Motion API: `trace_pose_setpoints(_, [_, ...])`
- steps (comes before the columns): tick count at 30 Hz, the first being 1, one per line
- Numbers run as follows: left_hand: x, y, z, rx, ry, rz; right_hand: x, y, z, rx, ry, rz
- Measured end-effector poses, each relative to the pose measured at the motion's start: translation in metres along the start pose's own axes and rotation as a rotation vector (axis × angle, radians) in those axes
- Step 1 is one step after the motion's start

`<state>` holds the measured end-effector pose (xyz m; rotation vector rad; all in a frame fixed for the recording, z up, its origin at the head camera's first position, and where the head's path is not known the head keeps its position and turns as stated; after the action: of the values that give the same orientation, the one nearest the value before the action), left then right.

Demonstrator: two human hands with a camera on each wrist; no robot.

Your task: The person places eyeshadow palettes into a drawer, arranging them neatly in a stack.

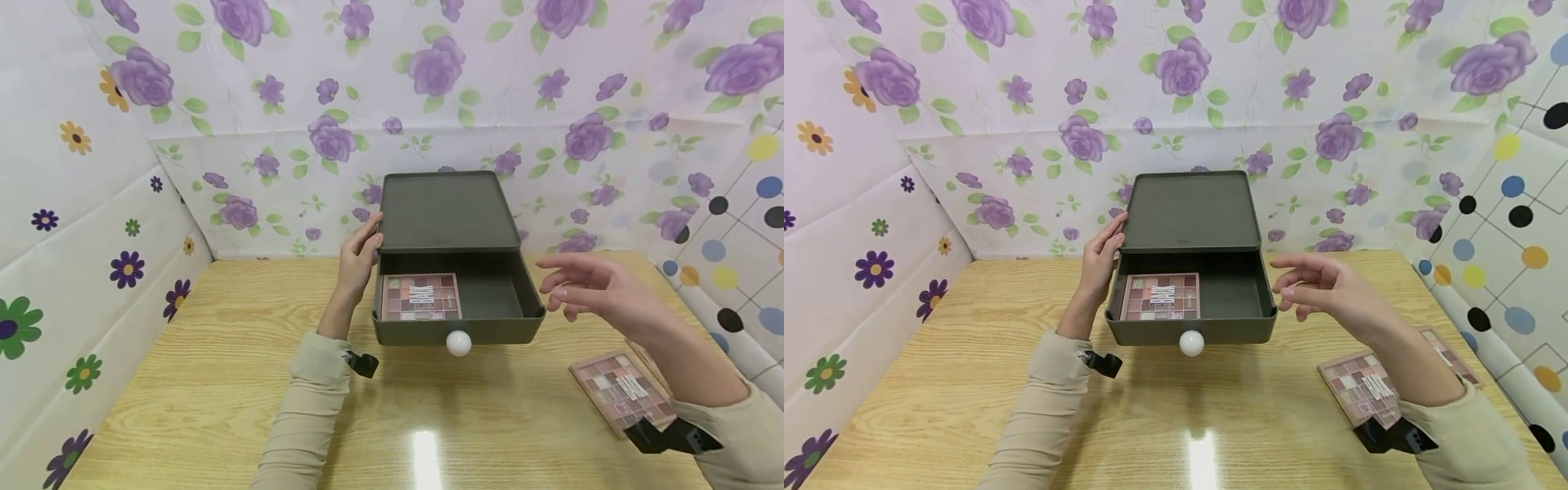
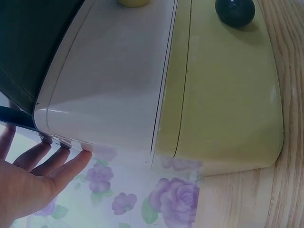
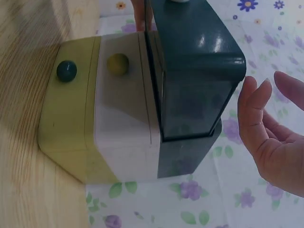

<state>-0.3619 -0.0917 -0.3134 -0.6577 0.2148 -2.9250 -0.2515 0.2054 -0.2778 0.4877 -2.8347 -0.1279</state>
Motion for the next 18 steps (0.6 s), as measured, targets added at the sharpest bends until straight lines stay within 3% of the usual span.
trace_pose_setpoints(13, [-0.002,0.0,0.003,-0.003,-0.064,0.015,-0.019,0.025,0.035,-0.046,-0.042,0.009])
trace_pose_setpoints(18, [-0.001,0.001,0.004,0.001,-0.068,0.019,-0.024,0.032,0.048,-0.018,-0.043,0.004])
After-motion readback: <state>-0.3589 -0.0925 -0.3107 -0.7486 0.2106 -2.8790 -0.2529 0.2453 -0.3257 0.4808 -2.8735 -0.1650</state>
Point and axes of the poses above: each hand's wrist, its own x-axis towards the middle knuckle, its own y-axis out of the back of the hand, z = x × y, the point moved 9 cm from there along x, towards the middle knuckle, and after that the axes turned 13 degrees about z, right-handed, at the moved point
